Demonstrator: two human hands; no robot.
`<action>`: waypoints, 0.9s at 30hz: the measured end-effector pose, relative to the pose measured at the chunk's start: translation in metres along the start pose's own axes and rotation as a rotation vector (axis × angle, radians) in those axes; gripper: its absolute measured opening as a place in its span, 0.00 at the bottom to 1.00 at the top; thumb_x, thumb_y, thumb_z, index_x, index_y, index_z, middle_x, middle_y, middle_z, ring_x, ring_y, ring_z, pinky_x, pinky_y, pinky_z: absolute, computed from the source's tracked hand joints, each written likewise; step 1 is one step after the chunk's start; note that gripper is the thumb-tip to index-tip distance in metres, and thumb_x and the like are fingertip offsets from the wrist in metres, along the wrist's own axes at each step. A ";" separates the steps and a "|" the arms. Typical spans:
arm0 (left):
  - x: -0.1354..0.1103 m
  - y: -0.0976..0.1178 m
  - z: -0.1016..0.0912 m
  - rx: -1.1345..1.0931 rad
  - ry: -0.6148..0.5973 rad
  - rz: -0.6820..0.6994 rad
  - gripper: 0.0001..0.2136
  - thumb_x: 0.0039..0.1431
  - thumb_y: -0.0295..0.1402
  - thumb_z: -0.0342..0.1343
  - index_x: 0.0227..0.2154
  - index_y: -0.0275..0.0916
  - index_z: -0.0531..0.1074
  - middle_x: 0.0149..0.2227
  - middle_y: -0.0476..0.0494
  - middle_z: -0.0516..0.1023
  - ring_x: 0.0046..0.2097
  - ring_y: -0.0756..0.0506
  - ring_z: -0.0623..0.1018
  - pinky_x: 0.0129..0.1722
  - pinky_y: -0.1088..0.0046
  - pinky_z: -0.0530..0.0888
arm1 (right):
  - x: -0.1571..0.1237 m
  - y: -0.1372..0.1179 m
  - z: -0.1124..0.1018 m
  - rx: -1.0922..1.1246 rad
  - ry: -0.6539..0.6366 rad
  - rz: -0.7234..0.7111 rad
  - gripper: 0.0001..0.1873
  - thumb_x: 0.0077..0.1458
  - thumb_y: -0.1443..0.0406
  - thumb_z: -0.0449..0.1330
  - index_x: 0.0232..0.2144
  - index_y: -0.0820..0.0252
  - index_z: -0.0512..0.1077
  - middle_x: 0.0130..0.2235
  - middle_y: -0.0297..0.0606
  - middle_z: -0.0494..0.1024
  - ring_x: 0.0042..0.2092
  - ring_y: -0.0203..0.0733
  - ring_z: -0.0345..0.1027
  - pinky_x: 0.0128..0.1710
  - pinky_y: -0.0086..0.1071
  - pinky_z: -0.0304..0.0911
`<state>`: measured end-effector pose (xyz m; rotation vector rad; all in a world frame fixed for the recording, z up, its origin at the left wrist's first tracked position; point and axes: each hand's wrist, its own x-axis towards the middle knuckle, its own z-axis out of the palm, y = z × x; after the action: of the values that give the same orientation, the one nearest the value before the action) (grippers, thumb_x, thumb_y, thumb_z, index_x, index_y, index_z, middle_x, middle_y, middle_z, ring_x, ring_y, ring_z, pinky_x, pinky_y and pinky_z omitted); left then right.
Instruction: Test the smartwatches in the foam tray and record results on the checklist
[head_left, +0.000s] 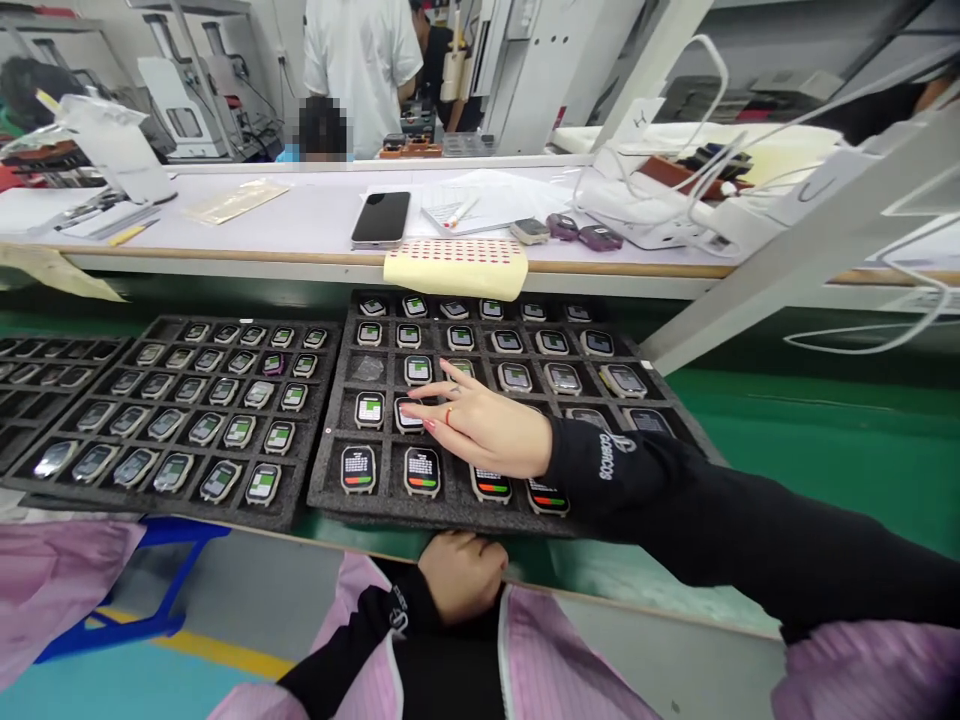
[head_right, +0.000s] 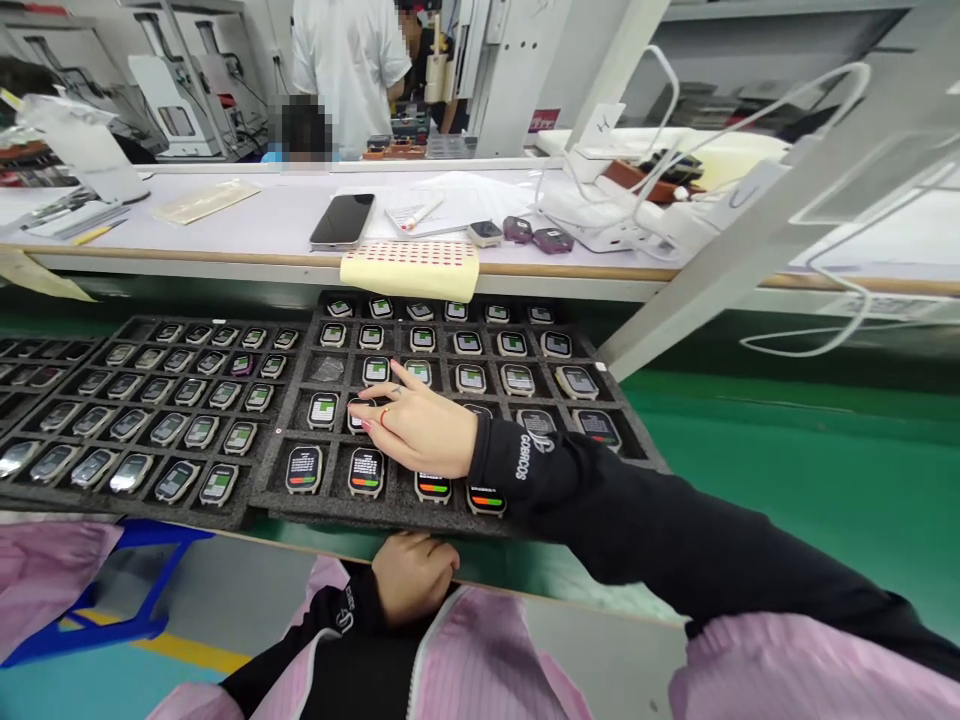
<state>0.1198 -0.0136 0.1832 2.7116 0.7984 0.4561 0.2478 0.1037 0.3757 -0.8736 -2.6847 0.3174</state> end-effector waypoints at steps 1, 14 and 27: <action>-0.002 -0.001 -0.001 -0.004 0.005 -0.003 0.02 0.62 0.28 0.56 0.33 0.39 0.72 0.29 0.48 0.78 0.33 0.47 0.77 0.32 0.71 0.70 | 0.001 0.000 0.002 0.001 0.006 -0.003 0.24 0.72 0.67 0.41 0.57 0.70 0.73 0.53 0.49 0.79 0.63 0.53 0.65 0.70 0.67 0.38; -0.001 0.001 -0.010 -0.090 -0.015 -0.121 0.04 0.62 0.30 0.56 0.33 0.41 0.75 0.28 0.48 0.80 0.32 0.46 0.78 0.32 0.72 0.71 | 0.010 0.000 -0.006 -0.014 -0.010 -0.008 0.24 0.72 0.67 0.42 0.56 0.66 0.74 0.52 0.46 0.80 0.63 0.52 0.66 0.71 0.65 0.39; 0.002 0.002 -0.014 -0.131 -0.050 -0.176 0.06 0.62 0.33 0.56 0.34 0.43 0.78 0.30 0.47 0.81 0.33 0.44 0.79 0.34 0.70 0.71 | 0.046 -0.012 0.010 0.039 -0.053 -0.036 0.26 0.72 0.66 0.40 0.58 0.72 0.72 0.54 0.49 0.79 0.65 0.53 0.62 0.71 0.65 0.32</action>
<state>0.1170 -0.0114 0.1966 2.4960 0.9491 0.3853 0.2028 0.1208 0.3793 -0.8151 -2.7294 0.3882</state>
